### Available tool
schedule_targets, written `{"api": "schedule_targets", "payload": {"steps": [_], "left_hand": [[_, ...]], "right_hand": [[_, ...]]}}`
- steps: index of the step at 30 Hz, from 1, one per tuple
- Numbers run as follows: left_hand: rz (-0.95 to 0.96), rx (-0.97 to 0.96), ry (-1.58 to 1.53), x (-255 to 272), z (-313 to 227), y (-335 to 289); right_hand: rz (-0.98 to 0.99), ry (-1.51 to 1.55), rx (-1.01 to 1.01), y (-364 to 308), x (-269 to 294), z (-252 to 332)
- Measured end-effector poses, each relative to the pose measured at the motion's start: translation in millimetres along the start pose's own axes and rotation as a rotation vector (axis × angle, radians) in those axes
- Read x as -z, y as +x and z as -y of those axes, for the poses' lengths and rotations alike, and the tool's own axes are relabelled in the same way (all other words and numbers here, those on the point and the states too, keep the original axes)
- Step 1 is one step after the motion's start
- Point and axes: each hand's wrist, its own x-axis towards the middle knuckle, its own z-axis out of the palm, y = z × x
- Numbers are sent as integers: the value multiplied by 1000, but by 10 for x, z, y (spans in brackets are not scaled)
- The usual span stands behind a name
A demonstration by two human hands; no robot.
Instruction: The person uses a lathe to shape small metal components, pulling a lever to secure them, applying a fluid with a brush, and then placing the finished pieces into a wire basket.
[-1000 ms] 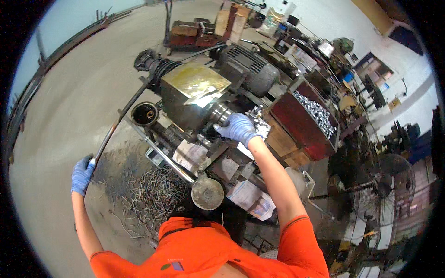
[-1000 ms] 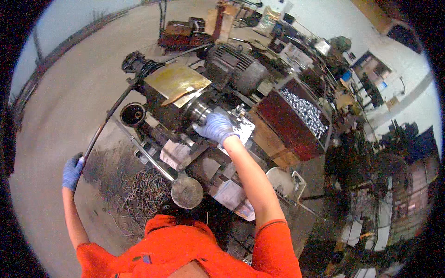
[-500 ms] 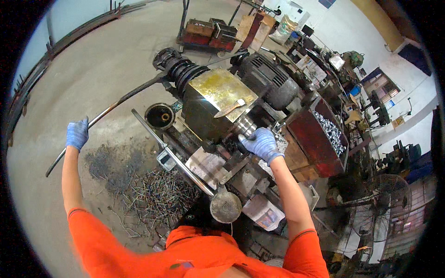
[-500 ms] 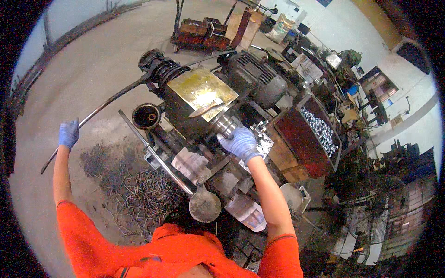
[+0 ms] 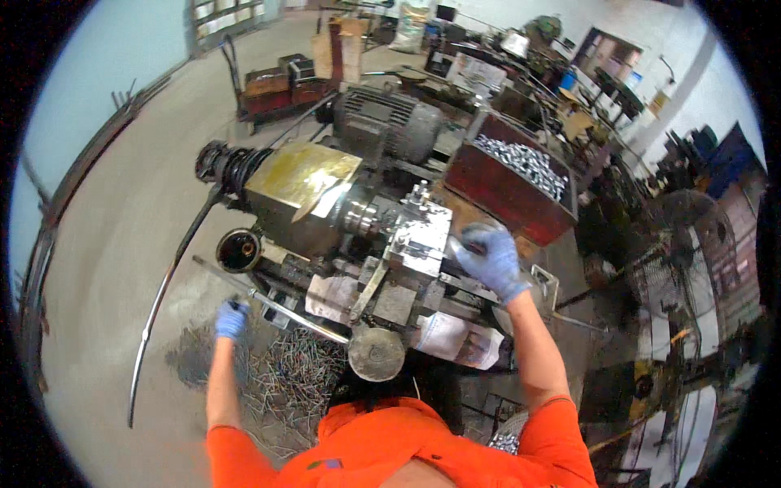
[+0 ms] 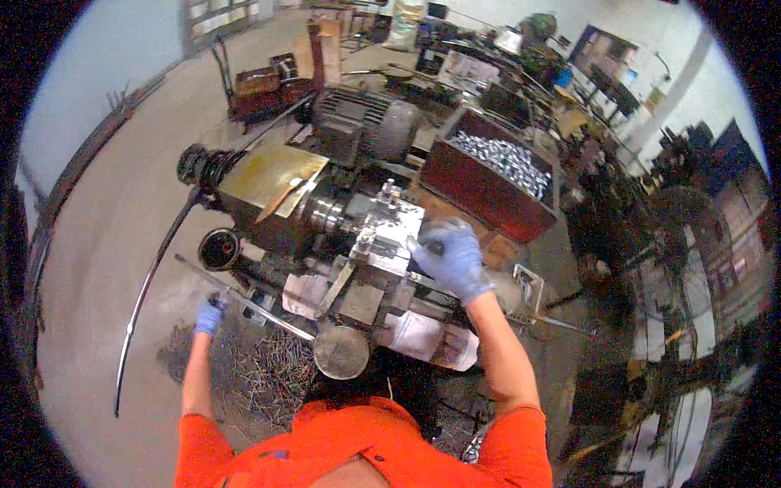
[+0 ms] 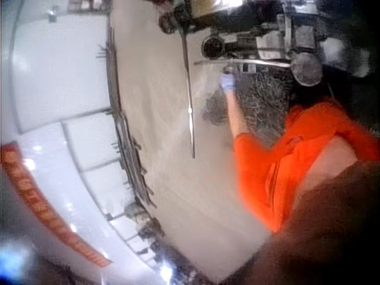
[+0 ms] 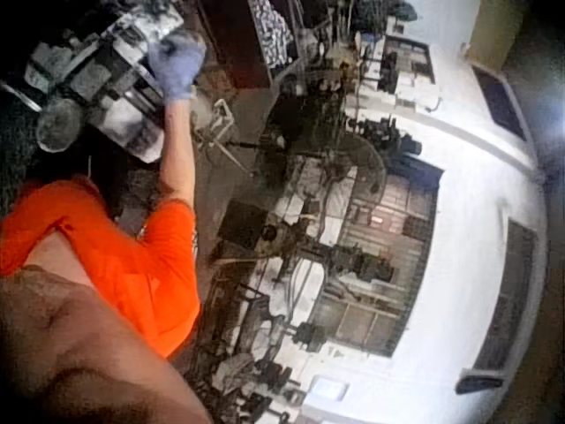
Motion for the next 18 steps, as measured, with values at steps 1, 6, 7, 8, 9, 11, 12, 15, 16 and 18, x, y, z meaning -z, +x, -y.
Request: {"api": "schedule_targets", "payload": {"steps": [1,6,7,8,9,11,12,15,16,18], "left_hand": [[40,-141,185,-446,-837,-172],[261,-457,948,-651,-1229,-312],[299,-634,1109,-612,-996,-121],[277,-474,869,-627,-686,169],[259,-406,788,-651,-569,260],[222,-375,781,-637,-504,316],[206,-410,857,-625,-557,325],[207,-403,918,-321,-1196,9],[148,-289,885,-138,-1345,-115],[21,-243,720,212,-1037,-178]], "right_hand": [[-9,-102,-89,-209,245,-150],[-8,-176,-348,-1225,830,-719],[-14,-199,-409,-1455,875,-888],[-17,-211,-474,-1642,907,-1025],[2,-95,-614,-1733,977,-1040],[-20,-256,-699,-1970,1069,-1185],[-43,-229,-744,-2166,1107,-1384],[-51,-315,-798,-2858,1222,-2075],[-5,-432,-749,-3000,1281,-2211],[227,-556,-770,-2900,1318,-2324]]}}
